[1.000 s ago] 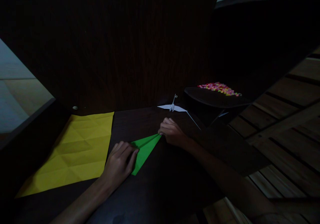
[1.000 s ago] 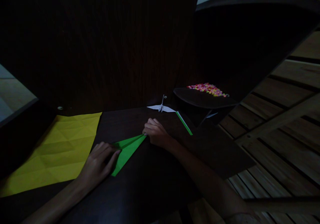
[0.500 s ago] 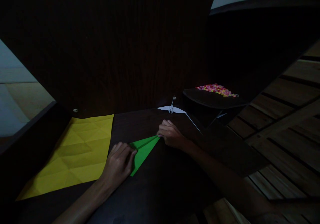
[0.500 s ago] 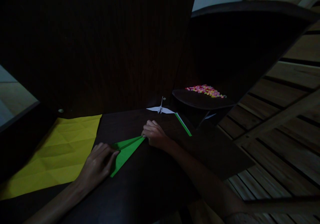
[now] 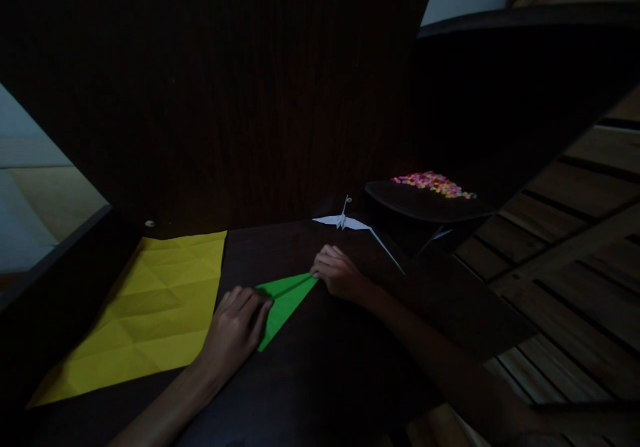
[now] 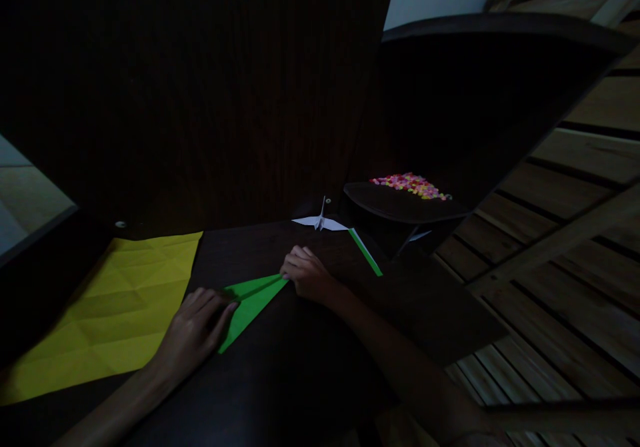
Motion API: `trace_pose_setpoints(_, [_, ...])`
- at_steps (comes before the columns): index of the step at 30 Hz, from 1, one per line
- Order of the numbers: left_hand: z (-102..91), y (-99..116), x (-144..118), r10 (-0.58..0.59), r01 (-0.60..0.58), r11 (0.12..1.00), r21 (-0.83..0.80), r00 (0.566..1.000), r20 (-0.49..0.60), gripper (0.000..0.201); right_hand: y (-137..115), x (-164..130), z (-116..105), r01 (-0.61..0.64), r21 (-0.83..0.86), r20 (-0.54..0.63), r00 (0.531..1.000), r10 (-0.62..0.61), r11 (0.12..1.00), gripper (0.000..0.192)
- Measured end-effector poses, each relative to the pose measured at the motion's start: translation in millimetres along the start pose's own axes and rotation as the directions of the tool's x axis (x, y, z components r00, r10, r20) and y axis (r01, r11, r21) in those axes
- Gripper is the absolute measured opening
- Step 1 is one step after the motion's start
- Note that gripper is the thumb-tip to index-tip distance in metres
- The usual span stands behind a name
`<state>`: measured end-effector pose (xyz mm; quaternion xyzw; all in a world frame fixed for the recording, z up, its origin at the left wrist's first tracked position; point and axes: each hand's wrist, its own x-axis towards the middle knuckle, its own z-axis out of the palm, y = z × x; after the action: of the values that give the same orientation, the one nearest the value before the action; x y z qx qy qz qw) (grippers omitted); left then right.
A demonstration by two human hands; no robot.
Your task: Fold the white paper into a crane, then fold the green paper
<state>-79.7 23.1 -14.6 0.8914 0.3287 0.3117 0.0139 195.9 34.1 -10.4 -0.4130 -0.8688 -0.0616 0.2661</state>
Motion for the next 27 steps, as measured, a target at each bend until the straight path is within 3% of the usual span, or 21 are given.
trace_pose_setpoints(7, [2.8, -1, 1, -0.005, 0.005, 1.0, -0.007, 1.0, -0.012, 0.018, -3, -1, 5, -0.036, -0.023, 0.004, 0.999, 0.036, 0.999, 0.019])
trace_pose_setpoints(19, [-7.9, -6, 17, -0.095, 0.09, 0.994, 0.062, 0.993, 0.077, 0.018, -14, 1, 4, -0.061, -0.03, -0.012, 0.998, 0.061, 0.998, 0.017])
trace_pose_setpoints(27, [-10.5, -20, 28, -0.059, 0.041, 0.992, 0.122, 0.988, 0.143, 0.02, -10, -1, 10, -0.141, -0.021, 0.032, 0.989, 0.141, 0.99, 0.013])
